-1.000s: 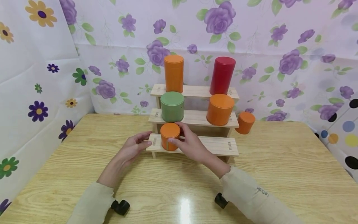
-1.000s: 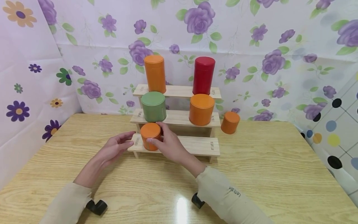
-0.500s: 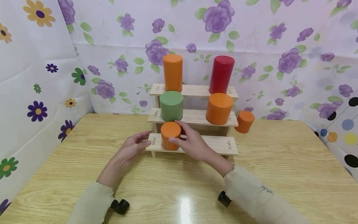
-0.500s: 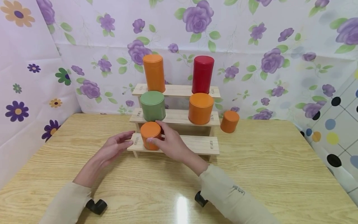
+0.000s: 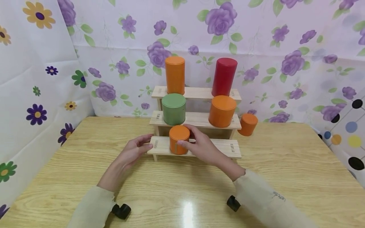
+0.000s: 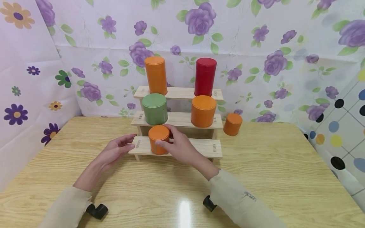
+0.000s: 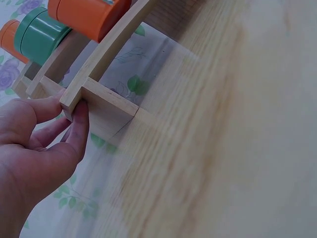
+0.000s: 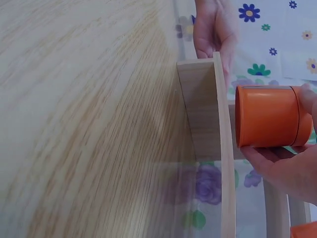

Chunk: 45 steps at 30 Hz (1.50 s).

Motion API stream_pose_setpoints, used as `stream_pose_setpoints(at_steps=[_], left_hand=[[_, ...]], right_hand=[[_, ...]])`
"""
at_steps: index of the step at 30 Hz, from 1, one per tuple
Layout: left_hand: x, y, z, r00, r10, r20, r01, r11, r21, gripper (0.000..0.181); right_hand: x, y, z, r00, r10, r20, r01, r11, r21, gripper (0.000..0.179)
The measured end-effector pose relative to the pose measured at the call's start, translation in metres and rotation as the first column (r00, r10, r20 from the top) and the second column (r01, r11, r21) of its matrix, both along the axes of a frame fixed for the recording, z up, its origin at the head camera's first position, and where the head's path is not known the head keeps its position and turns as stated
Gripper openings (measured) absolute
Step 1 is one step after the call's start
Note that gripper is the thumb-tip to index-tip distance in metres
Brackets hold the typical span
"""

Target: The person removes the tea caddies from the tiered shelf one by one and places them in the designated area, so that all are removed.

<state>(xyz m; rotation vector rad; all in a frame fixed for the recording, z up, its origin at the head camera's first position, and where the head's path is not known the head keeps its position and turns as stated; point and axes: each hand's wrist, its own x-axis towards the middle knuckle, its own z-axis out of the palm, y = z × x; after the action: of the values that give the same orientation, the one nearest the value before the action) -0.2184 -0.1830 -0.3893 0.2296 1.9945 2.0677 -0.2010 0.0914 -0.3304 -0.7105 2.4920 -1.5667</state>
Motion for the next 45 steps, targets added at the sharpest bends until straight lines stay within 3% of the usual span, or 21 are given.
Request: stream_pose_setpoints(at_steps=[18, 31, 45], left_hand=[[-0.001, -0.001, -0.002, 1.0, -0.015, -0.012, 0.015, 1.0, 0.026, 0.056], [-0.001, -0.001, -0.003, 1.0, -0.005, -0.012, 0.006, 1.0, 0.02, 0.056], [-0.001, -0.001, -0.003, 1.0, -0.008, -0.012, 0.008, 1.0, 0.017, 0.057]], right_hand=[[0.003, 0.054, 0.015, 0.996, -0.084, -0.02, 0.085, 0.996, 0.032, 0.064], [0.01, 0.089, 0.025, 0.995, -0.098, -0.023, 0.098, 0.995, 0.002, 0.063], [0.016, 0.129, 0.046, 0.994, -0.102, -0.051, 0.105, 0.993, 0.06, 0.063]])
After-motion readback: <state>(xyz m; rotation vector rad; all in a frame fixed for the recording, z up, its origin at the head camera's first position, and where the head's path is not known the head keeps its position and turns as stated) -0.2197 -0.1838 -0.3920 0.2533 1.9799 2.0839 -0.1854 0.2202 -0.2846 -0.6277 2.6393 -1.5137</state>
